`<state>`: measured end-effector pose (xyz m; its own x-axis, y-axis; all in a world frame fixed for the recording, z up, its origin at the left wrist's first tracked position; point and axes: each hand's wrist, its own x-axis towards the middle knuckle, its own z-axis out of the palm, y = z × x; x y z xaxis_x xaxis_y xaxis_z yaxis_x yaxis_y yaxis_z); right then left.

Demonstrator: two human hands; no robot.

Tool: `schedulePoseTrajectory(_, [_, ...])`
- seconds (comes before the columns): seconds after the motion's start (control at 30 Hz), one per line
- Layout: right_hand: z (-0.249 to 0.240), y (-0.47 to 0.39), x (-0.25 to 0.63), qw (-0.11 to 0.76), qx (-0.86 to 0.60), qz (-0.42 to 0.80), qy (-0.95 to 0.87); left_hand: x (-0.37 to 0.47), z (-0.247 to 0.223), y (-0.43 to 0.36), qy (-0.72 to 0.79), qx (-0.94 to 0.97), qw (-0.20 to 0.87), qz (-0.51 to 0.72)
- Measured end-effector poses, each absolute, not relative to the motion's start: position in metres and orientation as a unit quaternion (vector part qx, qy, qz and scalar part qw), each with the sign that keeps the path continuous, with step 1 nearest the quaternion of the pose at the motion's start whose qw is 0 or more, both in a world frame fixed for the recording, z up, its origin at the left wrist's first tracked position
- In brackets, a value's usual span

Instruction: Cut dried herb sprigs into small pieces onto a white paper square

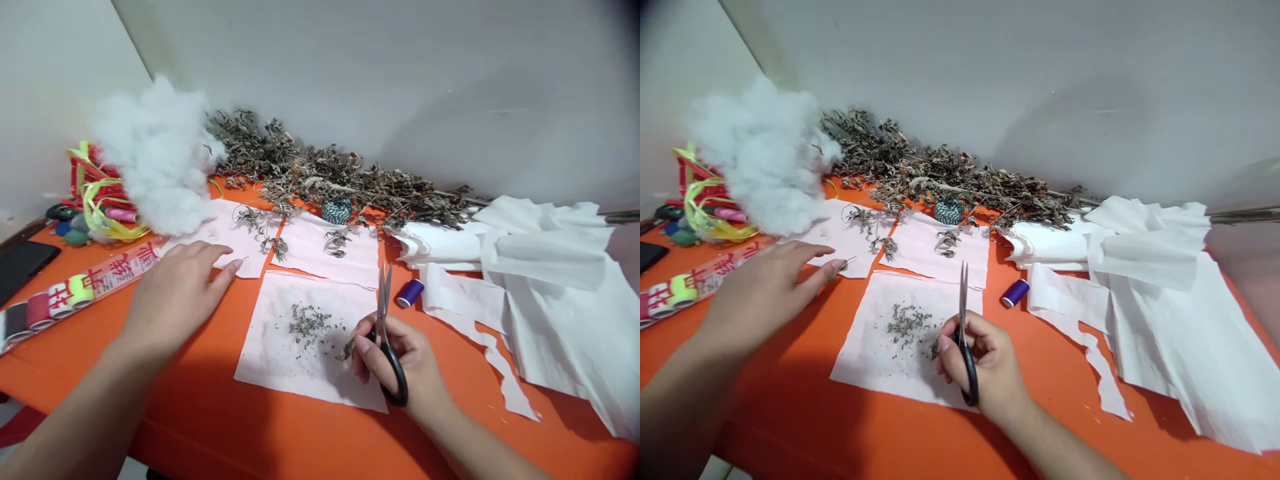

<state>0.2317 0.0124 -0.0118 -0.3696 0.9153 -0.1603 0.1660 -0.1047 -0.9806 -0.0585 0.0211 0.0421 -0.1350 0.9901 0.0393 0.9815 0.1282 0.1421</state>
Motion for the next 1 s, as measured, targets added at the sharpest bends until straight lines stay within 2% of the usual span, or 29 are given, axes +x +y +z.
schedulePoseTrajectory(0.07, [-0.009, 0.012, 0.232, 0.318, -0.451, 0.526, -0.647, -0.048, 0.044, 0.013, 0.727, 0.670, 0.091, 0.119])
schedulePoseTrajectory(0.2, [-0.008, 0.008, 0.237, 0.331, -0.369, 0.319, -0.808, -0.010, 0.044, -0.012, 0.586, 0.681, 0.413, 0.149])
schedulePoseTrajectory(0.27, [-0.009, 0.005, 0.240, 0.327, -0.299, 0.237, -0.864, 0.010, 0.039, -0.023, 0.517, 0.673, 0.509, 0.140])
schedulePoseTrajectory(0.47, [-0.003, -0.002, 0.243, 0.294, -0.171, 0.012, -0.940, 0.033, 0.021, -0.038, 0.504, 0.571, 0.613, 0.212])
schedulePoseTrajectory(0.63, [0.004, -0.005, 0.240, 0.277, -0.114, -0.108, -0.948, 0.036, 0.013, -0.037, 0.478, 0.455, 0.701, 0.270])
schedulePoseTrajectory(0.77, [0.006, -0.004, 0.238, 0.319, -0.094, -0.142, -0.932, 0.040, 0.007, -0.034, 0.476, 0.361, 0.750, 0.285])
schedulePoseTrajectory(1.0, [0.005, -0.004, 0.234, 0.361, -0.072, -0.118, -0.922, 0.045, 0.008, -0.032, 0.484, 0.282, 0.775, 0.294])
